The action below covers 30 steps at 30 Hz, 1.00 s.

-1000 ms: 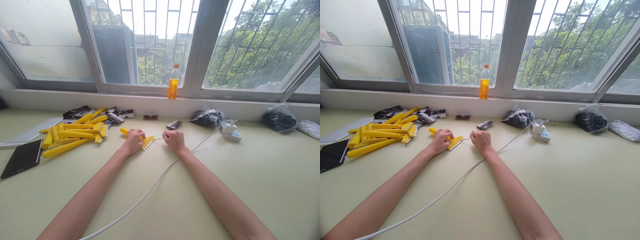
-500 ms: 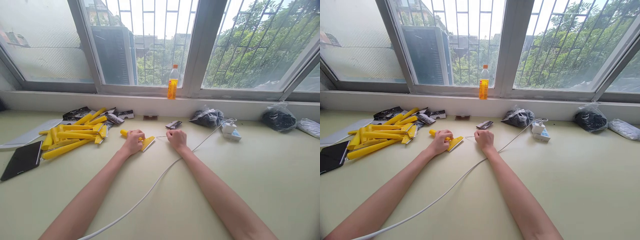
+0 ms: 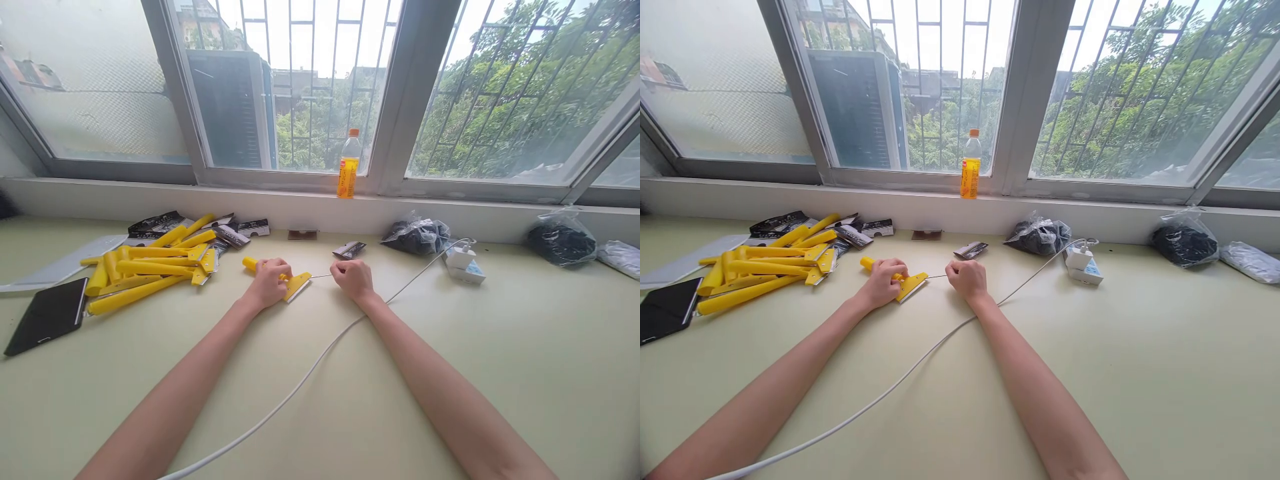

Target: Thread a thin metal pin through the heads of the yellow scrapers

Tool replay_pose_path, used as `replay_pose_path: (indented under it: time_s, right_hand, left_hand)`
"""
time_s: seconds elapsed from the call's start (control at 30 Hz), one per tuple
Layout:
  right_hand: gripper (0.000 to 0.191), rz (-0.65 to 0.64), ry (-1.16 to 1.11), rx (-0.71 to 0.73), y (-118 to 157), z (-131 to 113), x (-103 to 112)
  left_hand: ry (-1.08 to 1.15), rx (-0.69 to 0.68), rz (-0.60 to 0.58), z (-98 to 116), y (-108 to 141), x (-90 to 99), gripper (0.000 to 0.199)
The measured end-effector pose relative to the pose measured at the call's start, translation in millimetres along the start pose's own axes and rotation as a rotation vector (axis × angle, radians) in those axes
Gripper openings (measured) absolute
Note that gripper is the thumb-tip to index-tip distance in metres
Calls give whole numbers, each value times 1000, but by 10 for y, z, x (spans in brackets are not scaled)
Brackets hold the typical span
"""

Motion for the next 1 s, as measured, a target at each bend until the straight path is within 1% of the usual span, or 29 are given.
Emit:
replay_pose_path:
  time_s: [0.2, 0.37, 0.67, 0.87, 1.0]
  right_hand:
    - [41, -25, -5, -20, -3, 24, 0]
    - [40, -38, 51, -59, -2, 55, -9]
    - [40, -79, 71, 7, 3, -4, -18]
    - [38, -67, 133, -44, -5, 23, 1]
    - [39, -87, 149, -13, -2, 15, -13]
  left_hand:
    - [-22, 8, 1, 11, 6, 6, 28]
    - [-32, 8, -1, 15, 8, 5, 28]
    - [-50, 14, -2, 32, 8, 14, 28]
    - [-47, 21, 0, 24, 6, 11, 27]
    - [-48, 19, 3, 28, 5, 17, 27]
Point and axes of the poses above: each hand's wrist, its own y-axis away from the middle knuckle, its own x-axis out of the back of the hand, z = x × y, the point moved 4 cm from there along -y, towards the middle knuckle, and after that the axes turned 1 degree about -z, right-handed, at the moved point
